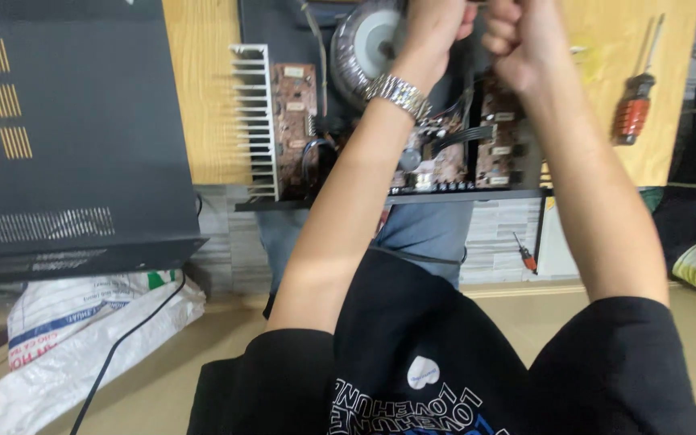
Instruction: Repairing and cleaning the internal components of an audio amplifier on a workbench
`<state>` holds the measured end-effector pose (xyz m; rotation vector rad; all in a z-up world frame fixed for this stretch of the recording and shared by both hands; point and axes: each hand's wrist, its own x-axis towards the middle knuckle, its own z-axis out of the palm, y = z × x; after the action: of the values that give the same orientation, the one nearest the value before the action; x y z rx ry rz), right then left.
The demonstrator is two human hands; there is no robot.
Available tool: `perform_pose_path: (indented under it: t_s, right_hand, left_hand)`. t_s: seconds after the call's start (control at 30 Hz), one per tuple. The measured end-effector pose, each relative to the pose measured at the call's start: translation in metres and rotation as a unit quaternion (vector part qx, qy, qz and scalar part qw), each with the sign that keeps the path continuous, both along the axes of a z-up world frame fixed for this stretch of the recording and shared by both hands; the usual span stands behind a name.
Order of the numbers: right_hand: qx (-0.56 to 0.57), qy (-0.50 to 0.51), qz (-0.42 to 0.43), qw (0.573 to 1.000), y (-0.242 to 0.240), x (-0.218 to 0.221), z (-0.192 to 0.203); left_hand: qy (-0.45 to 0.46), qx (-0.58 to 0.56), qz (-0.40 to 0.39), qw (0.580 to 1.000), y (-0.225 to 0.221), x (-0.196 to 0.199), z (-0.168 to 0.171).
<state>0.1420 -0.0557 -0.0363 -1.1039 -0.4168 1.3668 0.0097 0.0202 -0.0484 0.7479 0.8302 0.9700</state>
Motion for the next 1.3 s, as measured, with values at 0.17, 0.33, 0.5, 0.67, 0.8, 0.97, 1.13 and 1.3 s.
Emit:
perform_pose_path:
  t_s: [0.17,0.33,0.5,0.67,0.8,0.97,1.13,1.3]
  right_hand:
    - [-0.028,-0.007,-0.009,1.000,0.003,-0.034,0.045]
    - [-0.022,0.018,0.011,1.000,0.005,-0.040,0.053]
    - [-0.001,0.038,-0.022,0.999,0.006,-0.047,0.056]
    - [0.035,0.005,0.008,0.999,0.004,-0.053,0.062]
    - [0.049,0.026,-0.012,0.998,0.002,-0.054,0.060]
    - [0.048,0.045,-0.023,0.998,0.003,-0.056,0.059]
    - [0.046,0.056,-0.047,0.996,0.001,-0.063,0.068]
    - [0.051,0.068,-0.050,0.995,0.001,-0.063,0.067]
  left_hand:
    - [0.074,-0.003,-0.025,0.997,-0.002,-0.001,0.020]
    - [0.015,-0.021,-0.029,0.999,0.000,-0.002,0.013]
    - [-0.010,-0.026,-0.026,0.999,0.011,0.007,-0.018]
    - [0.026,-0.024,-0.042,0.999,0.009,-0.001,-0.015]
    - [0.015,-0.025,-0.057,0.998,0.008,-0.006,-0.011]
    - [-0.003,-0.028,-0.059,0.998,0.002,-0.014,0.006]
    - [-0.017,-0.031,-0.069,0.997,-0.001,-0.018,0.012]
    - [-0.040,-0.032,-0.067,0.996,0.002,-0.015,0.009]
